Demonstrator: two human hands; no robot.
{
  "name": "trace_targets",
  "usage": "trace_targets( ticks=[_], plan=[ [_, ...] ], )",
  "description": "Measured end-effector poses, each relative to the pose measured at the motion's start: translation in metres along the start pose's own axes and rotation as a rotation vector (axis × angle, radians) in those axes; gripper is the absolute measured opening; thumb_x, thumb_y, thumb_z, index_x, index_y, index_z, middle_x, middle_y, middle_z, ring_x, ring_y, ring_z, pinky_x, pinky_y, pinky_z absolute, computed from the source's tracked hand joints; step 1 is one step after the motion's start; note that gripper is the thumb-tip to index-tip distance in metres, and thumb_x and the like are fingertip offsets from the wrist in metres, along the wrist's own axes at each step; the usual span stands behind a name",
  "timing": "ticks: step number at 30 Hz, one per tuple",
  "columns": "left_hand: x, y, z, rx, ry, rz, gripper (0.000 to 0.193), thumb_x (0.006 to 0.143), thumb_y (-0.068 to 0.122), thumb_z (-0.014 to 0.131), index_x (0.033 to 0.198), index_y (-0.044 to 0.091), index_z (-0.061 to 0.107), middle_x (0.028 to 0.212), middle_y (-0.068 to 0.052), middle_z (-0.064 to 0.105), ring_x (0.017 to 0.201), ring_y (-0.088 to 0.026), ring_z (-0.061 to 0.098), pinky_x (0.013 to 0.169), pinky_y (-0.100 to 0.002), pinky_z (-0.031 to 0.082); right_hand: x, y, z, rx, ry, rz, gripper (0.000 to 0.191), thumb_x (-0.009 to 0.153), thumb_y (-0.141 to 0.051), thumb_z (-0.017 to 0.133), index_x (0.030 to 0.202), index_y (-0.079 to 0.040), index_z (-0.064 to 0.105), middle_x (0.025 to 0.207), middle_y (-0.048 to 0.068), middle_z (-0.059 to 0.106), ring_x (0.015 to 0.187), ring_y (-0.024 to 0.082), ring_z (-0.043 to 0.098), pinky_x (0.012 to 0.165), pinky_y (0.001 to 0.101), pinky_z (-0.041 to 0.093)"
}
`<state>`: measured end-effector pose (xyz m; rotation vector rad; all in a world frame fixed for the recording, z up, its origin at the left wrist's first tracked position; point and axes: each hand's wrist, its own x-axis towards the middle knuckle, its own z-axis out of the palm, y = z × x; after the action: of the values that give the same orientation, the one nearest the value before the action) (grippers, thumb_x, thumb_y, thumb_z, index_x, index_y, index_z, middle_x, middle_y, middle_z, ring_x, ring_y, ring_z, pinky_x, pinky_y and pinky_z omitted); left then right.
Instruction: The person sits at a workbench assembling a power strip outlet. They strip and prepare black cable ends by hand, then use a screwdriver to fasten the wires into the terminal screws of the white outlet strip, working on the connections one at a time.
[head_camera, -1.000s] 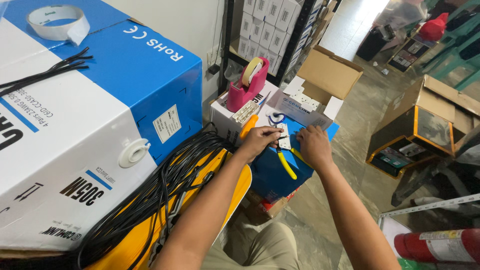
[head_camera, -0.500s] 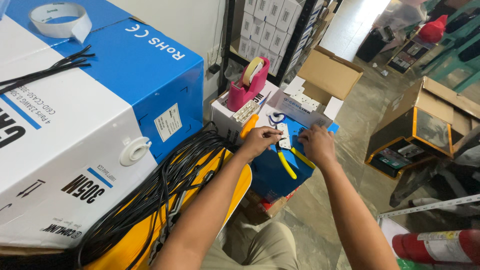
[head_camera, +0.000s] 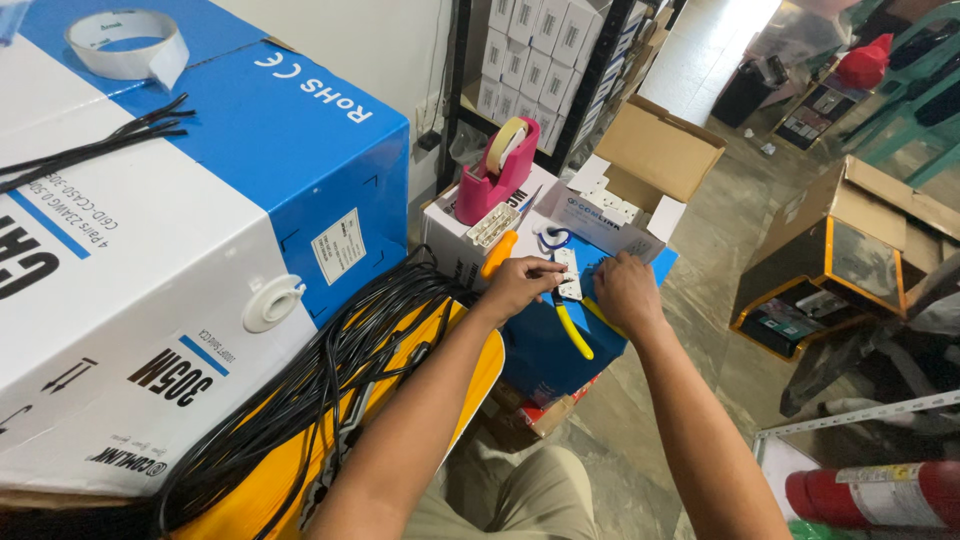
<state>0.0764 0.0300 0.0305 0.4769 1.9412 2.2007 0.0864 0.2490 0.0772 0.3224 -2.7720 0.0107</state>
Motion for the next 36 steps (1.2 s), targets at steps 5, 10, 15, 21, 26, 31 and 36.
trace_targets(
  ticks=[5,10,15,21,26,31,36],
  plan=[
    [0.0,-0.001,0.0,-0.006,0.007,-0.019,0.034,0.089,0.022,0.077,0.12,0.009,0.078,0.088,0.001,0.074,0.078,-0.004,0.066,0.062,-0.02,0.052,0.001,-0.004,-0.012,0.599,-0.076,0.34,0.024,0.095,-0.026,0.07,0.1,-0.003,0.069,0.092,0.014,0.07,0.086,0.025,0.068,0.081,0.0379,0.053],
    [0.001,-0.008,0.003,-0.022,-0.018,0.009,0.032,0.089,0.022,0.078,0.117,0.006,0.077,0.087,-0.001,0.073,0.074,-0.004,0.063,0.06,-0.021,0.051,-0.009,-0.019,-0.019,0.848,-0.011,0.128,0.024,0.097,-0.026,0.07,0.103,-0.003,0.068,0.092,0.007,0.069,0.087,0.015,0.064,0.081,0.0306,0.052],
    [0.003,-0.008,0.001,-0.045,-0.014,0.013,0.031,0.089,0.022,0.077,0.115,0.005,0.077,0.09,0.0,0.075,0.074,-0.004,0.063,0.061,-0.021,0.051,-0.006,-0.029,-0.019,0.866,-0.024,0.111,0.023,0.099,-0.026,0.068,0.103,-0.003,0.068,0.093,0.006,0.069,0.087,0.014,0.063,0.08,0.0305,0.051],
    [0.003,-0.008,0.002,-0.133,-0.044,-0.004,0.031,0.09,0.021,0.078,0.115,0.002,0.077,0.091,-0.002,0.075,0.072,-0.005,0.062,0.063,-0.022,0.052,-0.012,-0.034,-0.02,0.946,-0.055,0.164,0.021,0.1,-0.025,0.065,0.104,-0.004,0.064,0.094,0.003,0.069,0.089,0.012,0.063,0.08,0.0285,0.051],
    [0.004,-0.009,0.001,-0.166,-0.05,-0.024,0.031,0.089,0.019,0.078,0.114,0.001,0.075,0.094,-0.003,0.075,0.072,-0.007,0.062,0.064,-0.022,0.053,-0.012,-0.037,-0.017,0.958,-0.094,0.242,0.021,0.102,-0.024,0.065,0.106,-0.003,0.067,0.092,0.003,0.067,0.084,0.014,0.056,0.074,0.0295,0.048],
    [0.004,-0.009,0.0,-0.224,-0.067,-0.013,0.029,0.09,0.018,0.077,0.113,-0.001,0.075,0.093,-0.004,0.074,0.073,-0.007,0.063,0.064,-0.023,0.052,-0.012,-0.033,-0.012,1.206,-0.144,0.246,0.019,0.1,-0.021,0.065,0.106,-0.003,0.065,0.092,0.001,0.067,0.085,0.009,0.061,0.076,0.0248,0.05],
    [0.003,-0.009,0.001,-0.228,-0.071,0.001,0.029,0.091,0.018,0.077,0.113,0.0,0.075,0.091,-0.004,0.073,0.074,-0.007,0.063,0.065,-0.022,0.052,-0.011,-0.028,-0.009,1.269,-0.181,0.282,0.018,0.099,-0.019,0.067,0.106,-0.002,0.065,0.091,0.002,0.067,0.083,0.009,0.061,0.074,0.0252,0.05]
  ],
)
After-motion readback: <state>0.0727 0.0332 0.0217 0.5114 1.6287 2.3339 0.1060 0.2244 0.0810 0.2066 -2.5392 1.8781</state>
